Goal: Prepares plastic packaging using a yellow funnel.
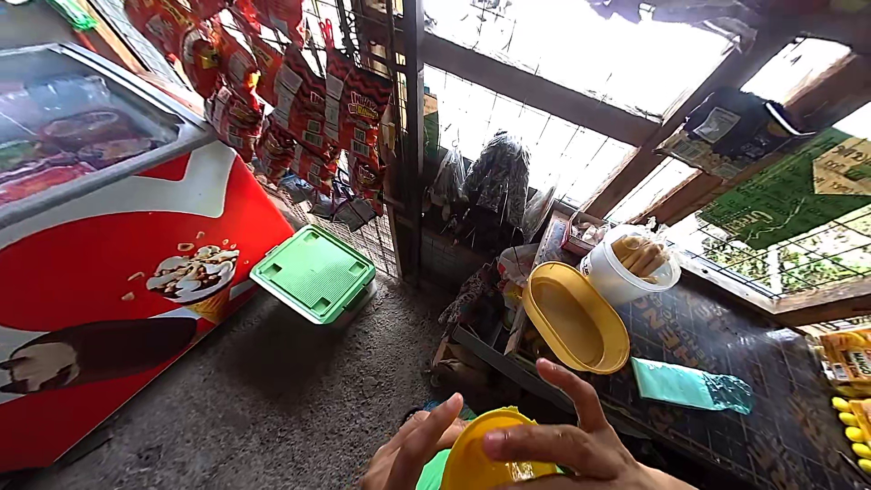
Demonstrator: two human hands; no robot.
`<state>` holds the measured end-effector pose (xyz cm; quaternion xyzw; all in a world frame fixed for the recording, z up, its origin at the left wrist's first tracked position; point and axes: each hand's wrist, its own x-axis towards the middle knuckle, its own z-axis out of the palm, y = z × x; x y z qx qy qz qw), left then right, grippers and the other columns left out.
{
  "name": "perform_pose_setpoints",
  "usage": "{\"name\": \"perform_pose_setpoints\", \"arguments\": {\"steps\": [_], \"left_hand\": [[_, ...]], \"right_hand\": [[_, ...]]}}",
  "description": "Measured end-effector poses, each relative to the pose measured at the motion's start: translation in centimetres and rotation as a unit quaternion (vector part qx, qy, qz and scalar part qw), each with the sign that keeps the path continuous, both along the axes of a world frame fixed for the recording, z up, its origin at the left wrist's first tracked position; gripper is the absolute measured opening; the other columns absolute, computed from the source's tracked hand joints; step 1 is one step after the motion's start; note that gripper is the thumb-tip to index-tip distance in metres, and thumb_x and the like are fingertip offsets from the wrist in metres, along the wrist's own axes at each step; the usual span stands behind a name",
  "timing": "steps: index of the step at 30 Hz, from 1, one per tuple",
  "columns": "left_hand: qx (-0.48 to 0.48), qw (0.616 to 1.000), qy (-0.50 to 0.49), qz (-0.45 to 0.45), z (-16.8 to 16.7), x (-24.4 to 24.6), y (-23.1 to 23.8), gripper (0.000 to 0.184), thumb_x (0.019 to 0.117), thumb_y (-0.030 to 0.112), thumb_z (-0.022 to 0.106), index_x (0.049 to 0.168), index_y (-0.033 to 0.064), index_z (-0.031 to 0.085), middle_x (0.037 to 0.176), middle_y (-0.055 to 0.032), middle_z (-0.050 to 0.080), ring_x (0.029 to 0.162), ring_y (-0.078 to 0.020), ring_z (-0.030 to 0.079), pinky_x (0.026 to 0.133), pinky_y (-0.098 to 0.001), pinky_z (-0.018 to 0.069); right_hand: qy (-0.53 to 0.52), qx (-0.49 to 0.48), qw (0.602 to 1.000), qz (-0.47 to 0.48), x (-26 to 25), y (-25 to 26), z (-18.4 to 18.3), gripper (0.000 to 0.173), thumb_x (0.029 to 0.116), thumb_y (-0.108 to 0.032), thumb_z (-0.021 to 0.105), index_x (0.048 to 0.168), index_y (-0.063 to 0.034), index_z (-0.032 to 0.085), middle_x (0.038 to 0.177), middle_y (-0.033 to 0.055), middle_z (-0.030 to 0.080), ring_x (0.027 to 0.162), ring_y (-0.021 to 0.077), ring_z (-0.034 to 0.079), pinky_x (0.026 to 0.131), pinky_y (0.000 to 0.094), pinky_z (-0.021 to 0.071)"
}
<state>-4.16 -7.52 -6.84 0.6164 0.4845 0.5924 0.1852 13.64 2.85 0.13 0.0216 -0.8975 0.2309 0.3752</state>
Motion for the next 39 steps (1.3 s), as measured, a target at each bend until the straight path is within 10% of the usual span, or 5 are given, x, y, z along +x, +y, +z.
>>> {"name": "perform_pose_setpoints", "arguments": {"steps": [12, 21, 30, 39], "left_hand": [[-0.008, 1.0, 0.0, 0.011, -0.3, 0.0, 0.6, 0.05, 0.0969, 0.014, 0.068, 0.142, 0.0069, 0.048, 0.109, -0.0011, 0.073, 0.105, 0.0046, 0.064, 0.096, -0.0117, 0.0484], [-0.007, 1.0, -0.012, 0.008, -1.0, 0.0, 1.3, 0.057, 0.0939, 0.014, 0.072, 0.144, 0.0068, 0.046, 0.109, -0.0005, 0.075, 0.107, 0.003, 0.066, 0.098, -0.0144, 0.0495], [-0.027, 0.999, -0.027, -0.015, -1.1, 0.2, 1.8, 0.058, 0.0932, 0.01, 0.072, 0.144, 0.0039, 0.046, 0.104, -0.005, 0.075, 0.104, -0.0003, 0.068, 0.097, -0.0168, 0.0513], [-0.045, 0.998, -0.039, -0.003, -0.4, 0.4, 2.5, 0.063, 0.0886, 0.006, 0.075, 0.144, -0.0003, 0.046, 0.104, -0.0059, 0.077, 0.102, 0.0008, 0.069, 0.095, -0.0159, 0.0525]], "right_hand": [[-0.092, 0.023, 0.995, -0.016, -0.1, 1.5, -1.4, 0.021, 0.1101, -0.019, 0.037, 0.097, -0.0179, 0.053, 0.153, -0.0036, 0.052, 0.156, 0.0149, 0.022, 0.126, 0.0545, -0.0015], [-0.104, 0.011, 0.994, -0.025, -0.3, 2.1, -1.8, 0.019, 0.1097, -0.021, 0.041, 0.096, -0.0178, 0.054, 0.155, -0.0015, 0.05, 0.155, 0.0168, 0.026, 0.126, 0.0566, 0.001], [-0.061, 0.066, 0.994, -0.065, -0.4, 3.1, -0.8, 0.017, 0.1075, -0.018, 0.045, 0.091, -0.0154, 0.049, 0.118, 0.0025, 0.06, 0.124, 0.0118, 0.054, 0.124, 0.0372, 0.021], [-0.043, 0.136, 0.986, -0.086, -0.5, 4.5, -0.1, 0.022, 0.1089, -0.028, 0.048, 0.09, -0.0166, 0.047, 0.095, 0.0028, 0.049, 0.091, 0.0126, 0.053, 0.086, 0.0192, 0.0449]]}}
